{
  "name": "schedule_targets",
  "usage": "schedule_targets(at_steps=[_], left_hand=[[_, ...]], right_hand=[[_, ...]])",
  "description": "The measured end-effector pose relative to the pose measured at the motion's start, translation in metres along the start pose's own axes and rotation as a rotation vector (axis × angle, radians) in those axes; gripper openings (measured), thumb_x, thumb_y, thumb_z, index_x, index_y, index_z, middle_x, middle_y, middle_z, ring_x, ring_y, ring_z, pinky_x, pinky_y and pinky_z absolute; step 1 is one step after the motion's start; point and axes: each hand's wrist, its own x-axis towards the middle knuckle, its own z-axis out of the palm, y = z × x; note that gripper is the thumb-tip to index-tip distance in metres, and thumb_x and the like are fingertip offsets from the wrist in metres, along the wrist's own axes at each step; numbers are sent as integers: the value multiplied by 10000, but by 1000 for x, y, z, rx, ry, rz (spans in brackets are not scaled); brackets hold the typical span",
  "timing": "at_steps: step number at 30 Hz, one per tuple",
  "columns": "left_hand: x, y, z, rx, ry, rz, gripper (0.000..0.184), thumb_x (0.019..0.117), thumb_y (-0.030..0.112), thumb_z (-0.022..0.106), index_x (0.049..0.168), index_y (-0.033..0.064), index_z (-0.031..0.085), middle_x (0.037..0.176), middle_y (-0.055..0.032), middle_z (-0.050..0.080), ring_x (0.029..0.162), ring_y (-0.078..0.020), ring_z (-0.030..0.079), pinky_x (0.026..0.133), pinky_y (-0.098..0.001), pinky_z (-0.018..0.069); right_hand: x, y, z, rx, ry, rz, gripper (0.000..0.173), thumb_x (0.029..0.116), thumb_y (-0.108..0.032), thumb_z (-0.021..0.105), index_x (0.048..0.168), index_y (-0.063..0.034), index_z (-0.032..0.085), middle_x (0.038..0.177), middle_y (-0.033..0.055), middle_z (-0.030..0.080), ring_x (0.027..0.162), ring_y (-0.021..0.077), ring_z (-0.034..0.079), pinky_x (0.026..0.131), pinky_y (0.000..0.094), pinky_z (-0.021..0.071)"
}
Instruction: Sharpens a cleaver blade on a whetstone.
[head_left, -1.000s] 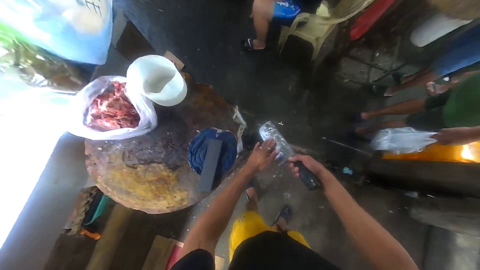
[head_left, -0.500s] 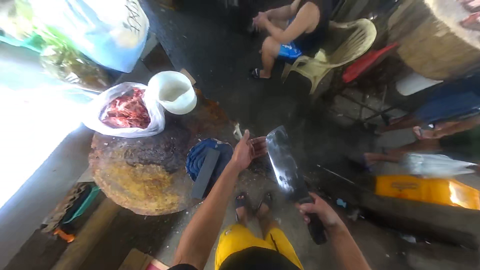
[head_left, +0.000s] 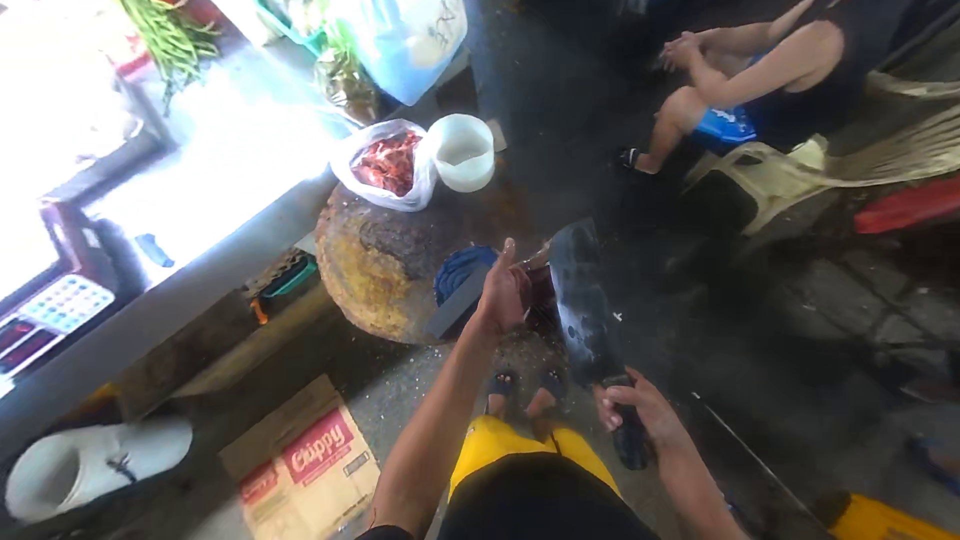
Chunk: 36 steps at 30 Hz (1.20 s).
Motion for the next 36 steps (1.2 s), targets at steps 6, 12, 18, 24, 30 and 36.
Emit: schedule_targets(at_steps=[6, 12, 18, 24, 30, 36], left_hand=[[-2, -21, -10, -61, 102, 48, 919, 982, 739, 38, 1466, 134, 532, 1322, -120, 664, 1153, -245, 663, 982, -470, 536], [1, -42, -32, -109, 177, 22, 966, 961, 775, 38, 1455, 107, 530, 1345, -128, 652, 1202, -246, 642, 1014, -467, 516], [-43, -66, -101, 24, 445, 59, 842, 1032, 688, 104, 1428, 86, 541, 1320, -120, 683, 1177, -245, 682, 1005, -442, 555], [-184, -160, -250, 509, 900, -318, 616, 1093, 509, 353, 1343, 1, 597, 1261, -177, 684, 1137, -276, 665, 974, -458, 526], [-348, -261, -315, 659, 846, -1059, 531, 1068, 424, 511, 1349, -19, 589, 1211, -275, 654, 1034, -384, 650, 890, -549, 515], [-297, -207, -323, 818, 741, -738, 419, 1059, 346, 554, 1277, 6, 664, 1201, -228, 704, 1128, -380, 673, 1010, -587, 507]], right_hand=[[4, -16, -9, -42, 11, 83, 205, 889, -162, 747, 1043, -54, 666, 710, 96, 655, 525, 161, 623, 528, 335, 578], [11, -15, -7, -38, 57, 152, 184, 922, -122, 668, 1063, -21, 605, 722, 109, 649, 516, 171, 623, 520, 333, 587], [11, 5, 3, 328, 83, 146, 113, 1003, -129, 538, 1026, -32, 590, 745, 83, 626, 542, 149, 622, 523, 290, 581], [9, 16, 2, 337, 203, 101, 106, 1006, -112, 490, 1011, -39, 568, 744, 74, 629, 534, 143, 620, 518, 284, 576], [12, 42, 6, 252, 200, 15, 130, 940, -112, 589, 1058, -58, 583, 718, 62, 629, 525, 145, 618, 512, 292, 568], [24, 57, 57, 131, 84, -61, 186, 878, -159, 739, 1036, -83, 676, 693, 44, 658, 529, 136, 635, 528, 309, 573]])
